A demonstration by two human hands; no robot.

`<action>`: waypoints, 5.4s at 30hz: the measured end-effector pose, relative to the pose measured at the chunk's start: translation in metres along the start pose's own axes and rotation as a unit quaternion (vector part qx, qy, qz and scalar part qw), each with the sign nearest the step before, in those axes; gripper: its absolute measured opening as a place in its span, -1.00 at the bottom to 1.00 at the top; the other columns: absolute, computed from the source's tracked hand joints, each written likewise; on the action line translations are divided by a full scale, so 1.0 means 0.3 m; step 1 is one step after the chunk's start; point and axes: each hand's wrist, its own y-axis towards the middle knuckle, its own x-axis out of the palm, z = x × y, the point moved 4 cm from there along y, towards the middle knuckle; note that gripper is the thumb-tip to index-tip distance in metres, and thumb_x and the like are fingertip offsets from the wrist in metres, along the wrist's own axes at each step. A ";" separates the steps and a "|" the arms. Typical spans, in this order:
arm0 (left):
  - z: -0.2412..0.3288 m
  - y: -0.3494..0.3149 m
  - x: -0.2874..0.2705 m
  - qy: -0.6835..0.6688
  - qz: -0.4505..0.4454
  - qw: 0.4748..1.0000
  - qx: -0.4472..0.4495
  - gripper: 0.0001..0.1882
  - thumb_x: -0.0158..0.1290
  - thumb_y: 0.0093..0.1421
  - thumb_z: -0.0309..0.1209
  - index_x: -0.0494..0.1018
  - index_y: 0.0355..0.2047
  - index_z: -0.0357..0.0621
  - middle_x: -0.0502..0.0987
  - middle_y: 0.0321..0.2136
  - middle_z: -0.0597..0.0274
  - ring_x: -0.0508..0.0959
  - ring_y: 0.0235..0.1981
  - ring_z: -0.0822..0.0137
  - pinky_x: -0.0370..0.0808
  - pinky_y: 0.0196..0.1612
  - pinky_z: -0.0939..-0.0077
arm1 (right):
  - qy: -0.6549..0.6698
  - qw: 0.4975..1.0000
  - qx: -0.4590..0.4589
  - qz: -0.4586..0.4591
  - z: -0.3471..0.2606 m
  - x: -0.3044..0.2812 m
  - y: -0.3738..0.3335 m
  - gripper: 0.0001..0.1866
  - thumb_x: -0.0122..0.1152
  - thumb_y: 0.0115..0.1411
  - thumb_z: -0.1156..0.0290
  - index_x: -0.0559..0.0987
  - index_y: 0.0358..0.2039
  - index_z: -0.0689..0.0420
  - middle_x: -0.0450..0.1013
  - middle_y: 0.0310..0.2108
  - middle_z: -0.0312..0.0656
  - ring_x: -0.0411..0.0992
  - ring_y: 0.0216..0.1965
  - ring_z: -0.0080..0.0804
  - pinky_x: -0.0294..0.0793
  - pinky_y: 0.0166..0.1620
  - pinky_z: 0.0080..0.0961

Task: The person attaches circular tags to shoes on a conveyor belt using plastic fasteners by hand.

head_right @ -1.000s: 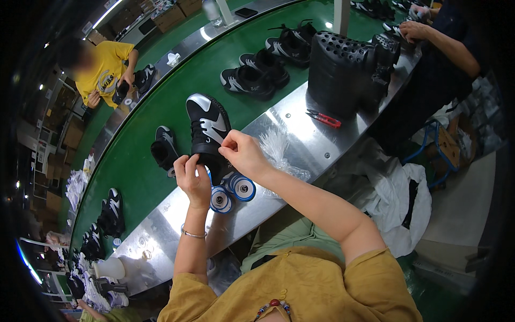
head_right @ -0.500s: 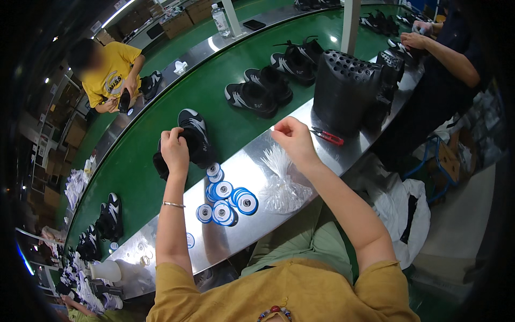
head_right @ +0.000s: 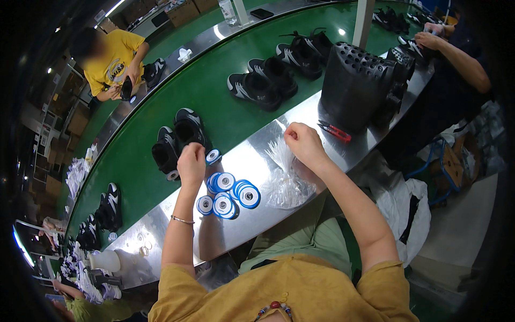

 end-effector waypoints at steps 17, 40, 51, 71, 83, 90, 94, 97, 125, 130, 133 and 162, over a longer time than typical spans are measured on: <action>-0.027 -0.061 0.017 -0.022 -0.181 0.983 0.029 -0.83 0.08 0.07 -0.38 0.56 -0.36 -0.18 0.56 -0.43 0.15 0.49 -0.37 0.17 0.45 -0.28 0.34 | 0.055 0.998 0.033 -0.018 0.012 -0.003 -0.069 -0.88 0.15 0.05 0.46 0.53 -0.45 0.27 0.49 -0.55 -0.17 0.44 -0.51 -0.49 0.41 -0.39 -0.56; 0.421 -0.223 0.034 -0.173 -0.095 0.963 0.183 -0.79 0.17 -0.06 -0.50 0.47 -0.37 -0.25 0.50 -0.33 0.08 0.44 -0.28 0.07 0.41 -0.22 0.29 | -0.232 0.971 -0.058 -0.008 -0.036 0.130 -0.026 -0.86 0.17 0.05 0.36 0.51 -0.47 0.16 0.41 -0.42 -0.10 0.43 -0.35 -0.10 0.40 -0.24 -0.27; 0.550 -0.295 0.177 -0.154 -0.149 0.957 0.194 -0.56 0.13 -0.03 -0.43 0.38 -0.11 -0.32 0.40 -0.10 -0.09 0.40 -0.10 0.00 0.35 -0.07 0.20 | -0.230 0.972 0.019 -0.036 -0.008 0.097 -0.047 -0.85 0.16 0.01 0.38 0.51 -0.45 0.20 0.45 -0.33 -0.07 0.46 -0.28 -0.09 0.44 -0.22 -0.22; 0.567 -0.347 0.193 -0.091 -0.139 0.970 0.179 -0.63 0.00 0.14 -0.44 0.38 -0.10 -0.48 0.38 -0.02 -0.24 0.37 0.05 -0.09 0.31 0.10 0.21 | 0.150 0.966 0.076 0.194 0.125 0.046 0.073 -0.87 0.13 0.10 0.46 0.52 -0.47 0.28 0.43 -0.57 -0.29 0.33 -0.52 -0.60 0.31 -0.44 -0.61; 0.564 -0.351 0.187 -0.095 -0.127 0.973 0.169 -0.64 0.02 0.12 -0.45 0.38 -0.12 -0.47 0.36 -0.02 -0.26 0.36 0.04 -0.13 0.31 0.09 0.19 | 0.416 0.883 0.026 0.216 -0.100 -0.156 0.033 -0.88 0.00 0.26 0.42 0.41 -0.37 0.19 0.46 -0.53 -0.22 0.41 -0.55 -0.58 0.34 -0.50 -0.68; 0.486 -0.315 0.014 -0.095 0.000 0.991 0.095 -0.65 0.13 -0.02 -0.53 0.44 -0.16 -0.26 0.40 -0.13 -0.11 0.41 -0.11 -0.02 0.35 -0.05 0.19 | 0.418 0.899 0.088 0.096 -0.083 -0.132 -0.153 -0.91 0.05 0.23 0.43 0.41 -0.37 0.16 0.25 -0.66 -0.40 0.08 -0.70 -0.77 0.01 -0.65 -0.78; 0.323 -0.341 -0.055 -0.091 -0.048 0.995 0.002 -0.63 0.21 -0.07 -0.46 0.47 -0.22 -0.32 0.38 -0.15 -0.06 0.37 -0.11 0.00 0.36 -0.07 0.28 | 0.414 0.897 0.143 0.059 -0.057 -0.112 -0.249 -0.92 0.06 0.20 0.46 0.43 -0.42 0.17 0.23 -0.67 -0.45 0.07 -0.67 -0.79 -0.03 -0.63 -0.78; 0.322 -0.363 -0.054 -0.064 -0.093 0.994 -0.003 -0.56 0.25 -0.11 -0.39 0.47 -0.20 -0.34 0.36 -0.12 -0.07 0.34 -0.08 0.00 0.34 -0.05 0.26 | 0.415 0.895 0.159 0.043 -0.057 -0.077 -0.278 -0.92 0.06 0.20 0.47 0.43 -0.42 0.17 0.23 -0.66 -0.45 0.07 -0.66 -0.79 -0.01 -0.62 -0.77; 0.315 -0.330 -0.056 -0.572 -0.088 0.753 -0.314 -0.91 0.03 0.18 -0.51 0.39 -0.39 -0.31 0.53 -0.42 0.11 0.56 -0.48 0.38 0.56 -0.47 0.62 | 0.191 0.978 0.013 -0.085 -0.260 0.133 -0.367 -0.87 0.12 0.15 0.45 0.46 -0.43 0.27 0.39 -0.60 -0.32 0.27 -0.57 -0.68 0.29 -0.50 -0.64; 0.326 -0.335 -0.072 -0.589 -0.073 0.748 -0.298 -0.93 0.05 0.16 -0.54 0.40 -0.40 -0.31 0.53 -0.44 0.15 0.56 -0.46 0.39 0.56 -0.40 0.62 | 0.165 0.984 0.003 -0.074 -0.277 0.146 -0.357 -0.85 0.11 0.15 0.44 0.46 -0.43 0.28 0.40 -0.62 -0.23 0.30 -0.61 -0.63 0.30 -0.51 -0.60; 0.345 -0.331 -0.083 -0.590 -0.079 0.758 -0.267 -0.94 0.04 0.16 -0.55 0.41 -0.40 -0.32 0.54 -0.38 0.12 0.57 -0.38 0.37 0.56 -0.24 0.56 | 0.152 0.987 -0.017 -0.046 -0.274 0.152 -0.348 -0.87 0.05 0.15 0.43 0.44 -0.44 0.24 0.44 -0.64 -0.09 0.42 -0.63 -0.26 0.34 -0.53 -0.39; 0.272 -0.087 -0.045 -0.384 -0.084 0.917 -0.071 -0.94 0.06 0.15 -0.58 0.45 -0.36 -0.33 0.46 -0.28 0.19 0.48 -0.32 0.48 0.44 -0.23 0.67 | 0.303 0.925 -0.020 -0.230 -0.254 0.201 -0.096 -0.83 0.03 0.22 0.48 0.46 -0.19 0.25 0.34 -0.51 -0.38 0.25 -0.48 -0.69 0.26 -0.40 -0.72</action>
